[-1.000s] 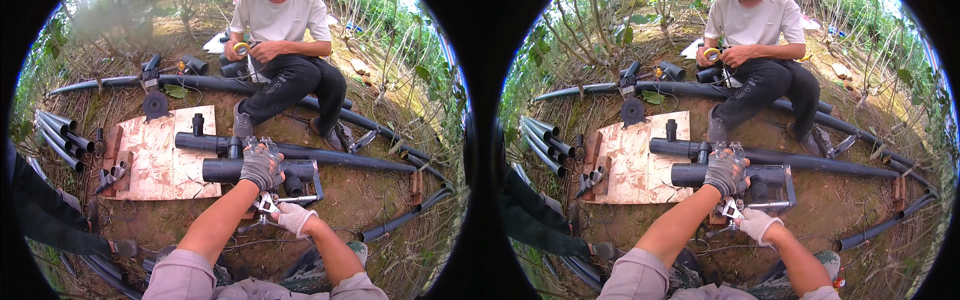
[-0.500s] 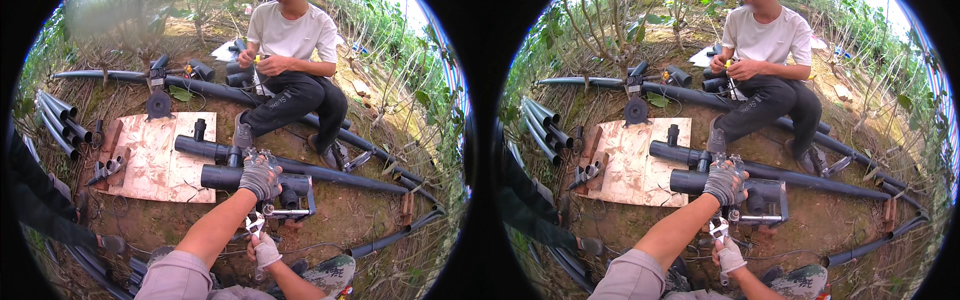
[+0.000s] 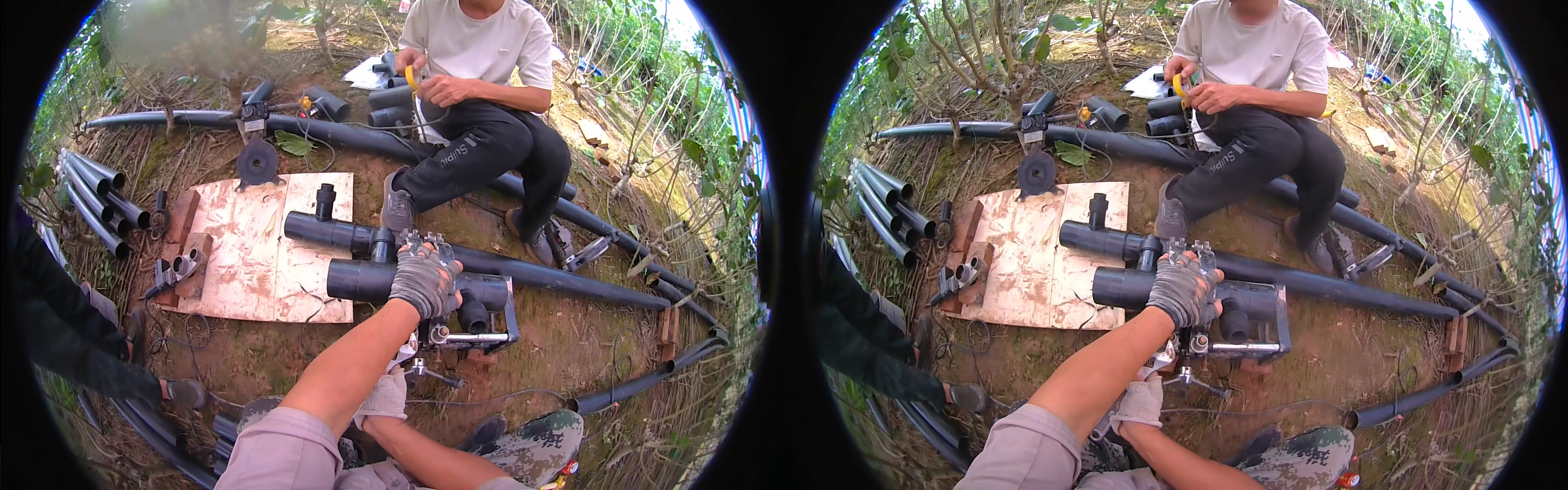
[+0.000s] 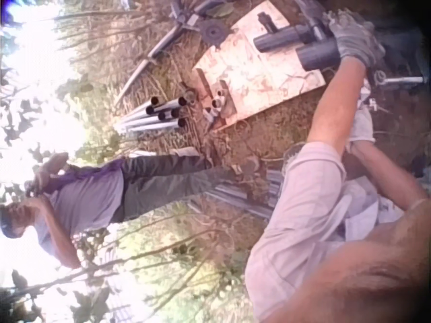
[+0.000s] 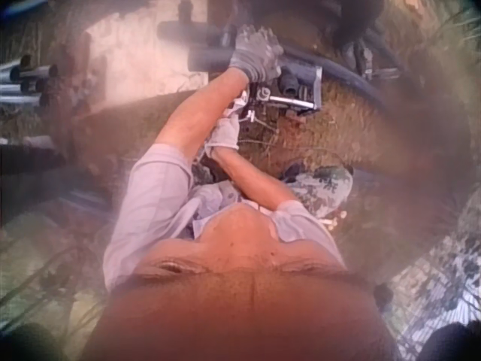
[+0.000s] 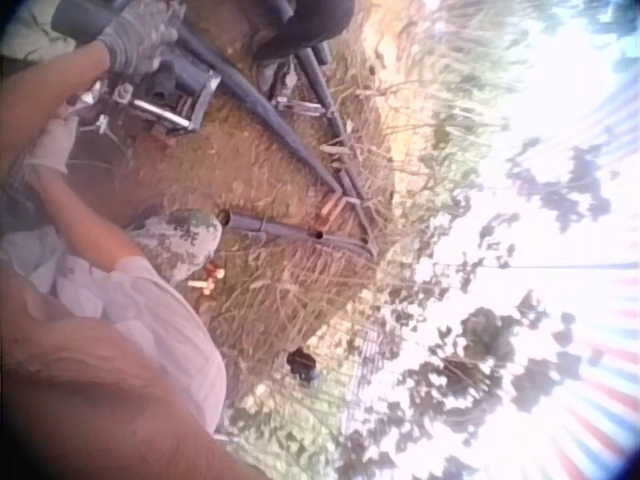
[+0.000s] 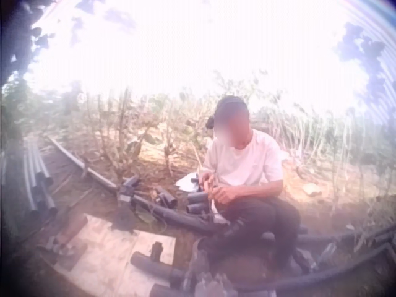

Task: The person assembles black plastic pipes using a pipe clamp tool and an adjustable wrench. They tighten the clamp around a pipe joint, reposition the tool, and continue securing the connection while another person works nearby.

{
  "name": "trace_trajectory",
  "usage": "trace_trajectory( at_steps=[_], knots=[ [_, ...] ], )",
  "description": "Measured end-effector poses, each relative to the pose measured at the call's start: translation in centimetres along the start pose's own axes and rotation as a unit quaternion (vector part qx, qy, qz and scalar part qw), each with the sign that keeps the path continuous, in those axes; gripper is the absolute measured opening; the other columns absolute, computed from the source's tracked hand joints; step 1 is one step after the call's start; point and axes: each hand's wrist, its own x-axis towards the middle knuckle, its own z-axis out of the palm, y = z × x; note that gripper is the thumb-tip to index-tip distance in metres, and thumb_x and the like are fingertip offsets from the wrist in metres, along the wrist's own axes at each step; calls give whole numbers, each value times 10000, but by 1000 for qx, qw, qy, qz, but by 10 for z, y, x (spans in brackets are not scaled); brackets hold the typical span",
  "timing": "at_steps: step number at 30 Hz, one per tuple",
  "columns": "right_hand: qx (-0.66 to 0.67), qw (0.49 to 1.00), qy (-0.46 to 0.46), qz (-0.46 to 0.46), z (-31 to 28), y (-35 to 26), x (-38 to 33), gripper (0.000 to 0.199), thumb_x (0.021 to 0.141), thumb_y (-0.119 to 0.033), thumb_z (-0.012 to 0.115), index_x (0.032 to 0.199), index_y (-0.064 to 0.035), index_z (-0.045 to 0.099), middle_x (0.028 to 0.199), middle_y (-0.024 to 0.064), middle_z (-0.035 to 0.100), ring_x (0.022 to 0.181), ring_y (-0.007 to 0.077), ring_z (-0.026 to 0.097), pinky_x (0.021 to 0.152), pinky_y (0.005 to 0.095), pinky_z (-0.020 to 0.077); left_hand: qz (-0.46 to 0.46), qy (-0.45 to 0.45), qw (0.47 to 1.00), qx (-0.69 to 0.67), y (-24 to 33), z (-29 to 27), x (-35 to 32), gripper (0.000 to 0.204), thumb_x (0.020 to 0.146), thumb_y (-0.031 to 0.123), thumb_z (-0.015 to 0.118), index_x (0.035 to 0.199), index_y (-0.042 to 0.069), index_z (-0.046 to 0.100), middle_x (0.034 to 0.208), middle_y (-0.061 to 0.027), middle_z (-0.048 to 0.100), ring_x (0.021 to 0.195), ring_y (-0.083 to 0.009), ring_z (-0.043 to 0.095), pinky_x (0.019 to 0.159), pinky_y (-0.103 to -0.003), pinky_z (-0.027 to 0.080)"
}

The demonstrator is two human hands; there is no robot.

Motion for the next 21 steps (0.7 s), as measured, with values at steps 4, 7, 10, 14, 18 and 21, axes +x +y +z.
trace_trajectory(
  at_steps=[4,7,10,14,18,21],
  knots=[
    [36,999,38,2,20,-15,-5,138,1070,-213,559,1122,-118,473,916,20,601,771,133,609,612,310,530,12,9,1000,1,12,5,9,615,782,554,690,1331,279,654,1357,-139,604,1366,-301,468,1154,-618,259],
    [-12,1000,2,9,5,-9,-7,131,1077,-222,540,1111,-122,464,809,6,563,634,122,554,556,304,496,5,53,998,20,1,21,5,584,781,539,697,1293,259,665,1270,-122,650,1330,-301,491,1139,-584,304],
    [-7,999,-30,24,-14,-10,-10,159,1082,-253,531,1080,-116,451,735,4,498,555,119,504,511,303,457,5,57,998,19,0,20,6,583,793,522,696,1307,250,655,1300,-143,645,1351,-316,493,1142,-543,324],
    [19,997,-10,76,-7,-15,-12,162,1083,-271,532,1072,-133,449,761,-3,505,569,106,506,512,293,463,-10,33,998,50,4,19,11,586,796,522,694,1311,245,652,1357,-155,628,1387,-322,474,1155,-550,315],
    [11,998,1,55,2,-12,-3,172,1083,-276,532,1061,-132,439,763,-8,503,572,100,506,508,289,457,1,33,999,24,4,16,10,590,794,529,698,1310,247,646,1365,-181,615,1394,-342,465,1183,-569,277],
    [4,999,18,36,9,-9,8,182,1080,-280,534,1049,-134,430,757,-10,500,565,100,503,501,290,453,-14,9,999,37,6,14,10,606,784,529,713,1318,254,638,1349,-181,616,1391,-337,468,1180,-570,281]
  ],
)
